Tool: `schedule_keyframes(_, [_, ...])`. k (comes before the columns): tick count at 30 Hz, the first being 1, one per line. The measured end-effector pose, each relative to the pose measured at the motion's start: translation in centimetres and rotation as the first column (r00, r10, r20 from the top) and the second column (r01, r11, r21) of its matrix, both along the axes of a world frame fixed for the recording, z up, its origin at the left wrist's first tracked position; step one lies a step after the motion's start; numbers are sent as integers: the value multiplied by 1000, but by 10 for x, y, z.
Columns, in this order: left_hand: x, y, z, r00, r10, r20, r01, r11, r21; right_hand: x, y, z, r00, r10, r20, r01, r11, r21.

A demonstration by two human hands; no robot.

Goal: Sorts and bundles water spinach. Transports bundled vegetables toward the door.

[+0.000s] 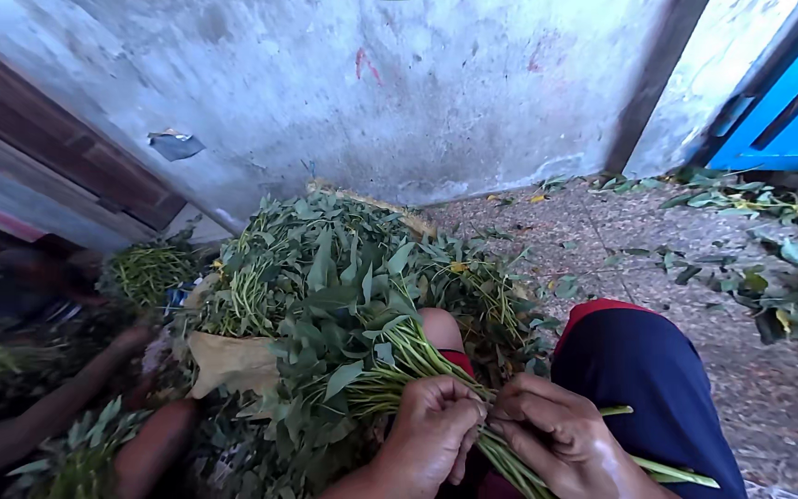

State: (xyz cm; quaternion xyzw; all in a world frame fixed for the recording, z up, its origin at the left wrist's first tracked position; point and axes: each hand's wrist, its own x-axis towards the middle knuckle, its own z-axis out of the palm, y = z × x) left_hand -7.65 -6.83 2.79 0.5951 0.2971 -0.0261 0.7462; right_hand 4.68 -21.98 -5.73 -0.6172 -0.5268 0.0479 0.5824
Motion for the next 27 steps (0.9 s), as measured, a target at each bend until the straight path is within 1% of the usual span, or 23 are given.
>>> schedule_keyframes(2, [0,0,-1,1000,-11,17,11,1000,15,0,-1,2,999,6,35,-5,999,-38])
schedule_keyframes(5, [0,-1,-2,1000,-12,26,12,1000,21,-1,-1,6,996,-19,86,29,994,-107])
schedule_keyframes(7, [1,-1,-2,1000,-1,31,1,1000,21,-2,-1,7,998,-34,62,41,992,-121])
schedule_keyframes(12, [0,-3,-4,998,-16,59,13,999,52,-4,1,4,997,-63,43,67,994,-91])
schedule_keyframes(15, [-1,-6,-4,997,-42,58,38,997,68,-3,1,6,999,-33,-12,31,991,-131])
schedule_keyframes(18, [-1,-6,-6,997,-29,74,23,997,78,-1,-2,8,999,-19,-45,12,988,-154])
schedule_keyframes(20, [-1,-5,-7,997,-17,77,11,997,70,0,-3,9,999,-34,0,34,986,-162])
schedule_keyframes(24, [-1,-4,-7,997,-33,72,29,998,60,-2,-2,5,981,-42,187,62,993,-101])
schedule_keyframes(27, [0,-5,-5,996,-62,63,59,997,41,-6,-4,8,964,-78,256,111,987,-117])
